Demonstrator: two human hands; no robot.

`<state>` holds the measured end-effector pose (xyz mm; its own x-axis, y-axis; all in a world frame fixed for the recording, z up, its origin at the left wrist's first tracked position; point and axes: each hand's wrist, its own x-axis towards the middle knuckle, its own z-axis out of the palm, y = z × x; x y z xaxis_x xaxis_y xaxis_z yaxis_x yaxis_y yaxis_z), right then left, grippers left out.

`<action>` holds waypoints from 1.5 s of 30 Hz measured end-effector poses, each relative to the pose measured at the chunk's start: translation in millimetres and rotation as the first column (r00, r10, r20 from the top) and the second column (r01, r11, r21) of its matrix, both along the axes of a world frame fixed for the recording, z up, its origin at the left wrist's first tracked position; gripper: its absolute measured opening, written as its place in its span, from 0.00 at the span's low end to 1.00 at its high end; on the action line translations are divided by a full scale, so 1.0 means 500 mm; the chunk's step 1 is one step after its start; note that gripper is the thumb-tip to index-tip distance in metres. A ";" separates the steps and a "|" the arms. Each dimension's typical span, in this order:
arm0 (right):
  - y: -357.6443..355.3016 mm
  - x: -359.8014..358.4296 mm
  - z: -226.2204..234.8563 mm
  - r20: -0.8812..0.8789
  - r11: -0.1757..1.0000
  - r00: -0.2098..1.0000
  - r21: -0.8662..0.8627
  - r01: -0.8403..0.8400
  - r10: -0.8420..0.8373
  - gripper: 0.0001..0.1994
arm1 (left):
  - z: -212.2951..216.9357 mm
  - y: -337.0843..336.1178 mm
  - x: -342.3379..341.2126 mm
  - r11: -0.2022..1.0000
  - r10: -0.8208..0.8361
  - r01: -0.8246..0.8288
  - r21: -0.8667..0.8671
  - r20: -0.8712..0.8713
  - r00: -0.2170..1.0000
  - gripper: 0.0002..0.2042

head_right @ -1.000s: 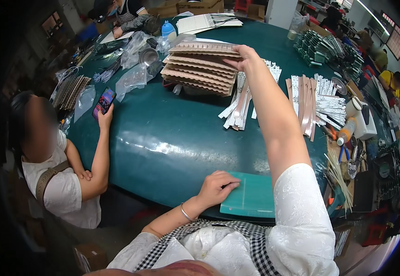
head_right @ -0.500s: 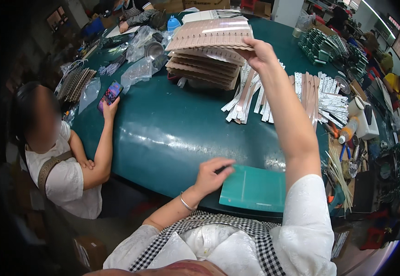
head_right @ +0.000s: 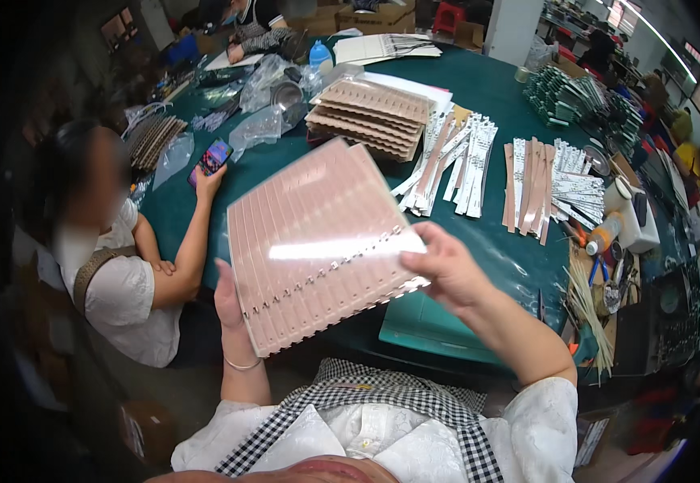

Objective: The person assembles LED light strips by hand at a workbench. They pick up a large LED panel, separate it into individual strips, and place them on a green cutting mat. They then pick up a stack of pinkish backing sheets, separate one, and place it on the mat. The person continues to separate and arrange LED strips and backing sheets.

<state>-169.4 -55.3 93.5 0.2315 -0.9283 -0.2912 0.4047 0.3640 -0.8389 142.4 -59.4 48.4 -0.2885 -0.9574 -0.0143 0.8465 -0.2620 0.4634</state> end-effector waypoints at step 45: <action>-0.042 0.083 -0.040 -0.976 0.748 0.217 -0.121 -0.652 0.031 0.09 | 0.019 -0.124 0.176 0.928 0.310 -0.059 -0.367 0.674 0.670 0.18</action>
